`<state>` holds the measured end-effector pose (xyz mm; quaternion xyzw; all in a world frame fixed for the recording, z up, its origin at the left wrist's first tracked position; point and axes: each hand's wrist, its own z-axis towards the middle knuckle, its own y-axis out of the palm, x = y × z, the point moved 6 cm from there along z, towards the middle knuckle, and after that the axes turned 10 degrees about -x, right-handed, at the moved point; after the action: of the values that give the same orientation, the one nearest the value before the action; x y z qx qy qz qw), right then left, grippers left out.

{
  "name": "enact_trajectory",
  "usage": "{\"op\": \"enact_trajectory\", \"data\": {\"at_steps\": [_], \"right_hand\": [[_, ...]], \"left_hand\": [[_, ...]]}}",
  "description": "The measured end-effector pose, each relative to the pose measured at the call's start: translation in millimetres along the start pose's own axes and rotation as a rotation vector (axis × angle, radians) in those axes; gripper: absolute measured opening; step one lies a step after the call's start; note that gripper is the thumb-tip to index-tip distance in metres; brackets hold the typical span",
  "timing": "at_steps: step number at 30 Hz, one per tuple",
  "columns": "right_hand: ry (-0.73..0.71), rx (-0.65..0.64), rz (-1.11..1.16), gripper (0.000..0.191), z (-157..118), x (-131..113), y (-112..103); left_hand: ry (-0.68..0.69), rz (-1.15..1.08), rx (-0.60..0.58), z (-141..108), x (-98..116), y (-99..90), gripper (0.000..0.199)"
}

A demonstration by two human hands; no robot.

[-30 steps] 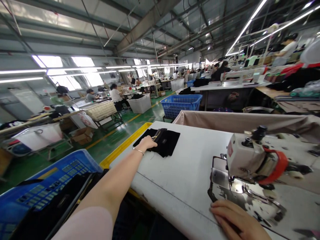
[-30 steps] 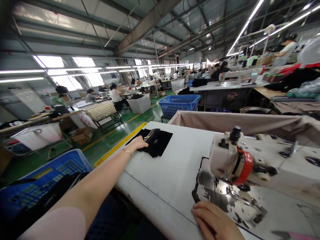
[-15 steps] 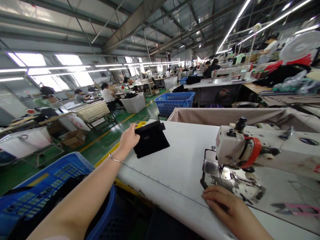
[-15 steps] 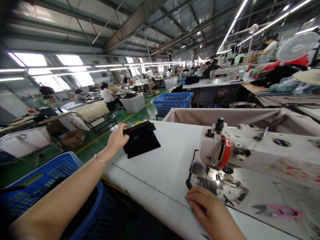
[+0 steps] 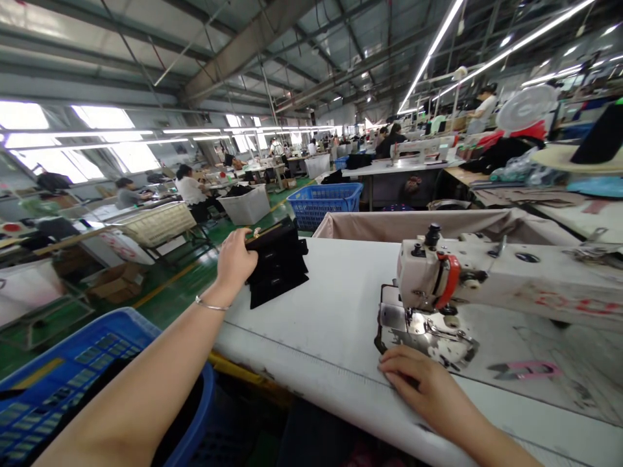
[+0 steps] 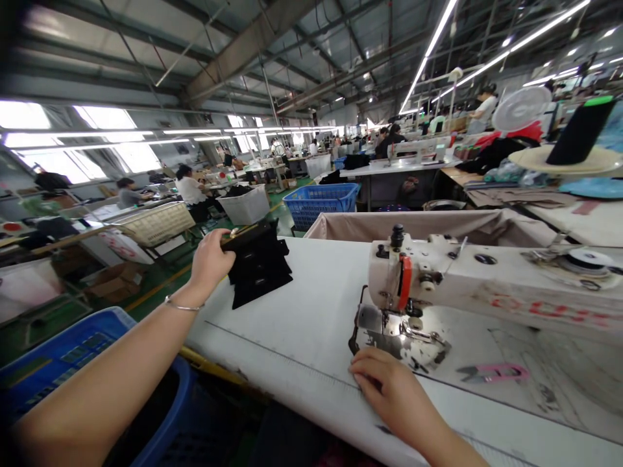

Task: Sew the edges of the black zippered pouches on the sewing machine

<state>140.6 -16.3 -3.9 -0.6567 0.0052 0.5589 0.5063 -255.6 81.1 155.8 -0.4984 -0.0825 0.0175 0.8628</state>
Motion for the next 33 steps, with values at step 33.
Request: {"op": "enact_trajectory", "data": {"at_steps": [33], "right_hand": [[0.068,0.284,0.000,0.018,-51.7,-87.7,-86.1]], "left_hand": [[0.356,-0.290,-0.695,-161.2,71.9,102.6,0.050]]}}
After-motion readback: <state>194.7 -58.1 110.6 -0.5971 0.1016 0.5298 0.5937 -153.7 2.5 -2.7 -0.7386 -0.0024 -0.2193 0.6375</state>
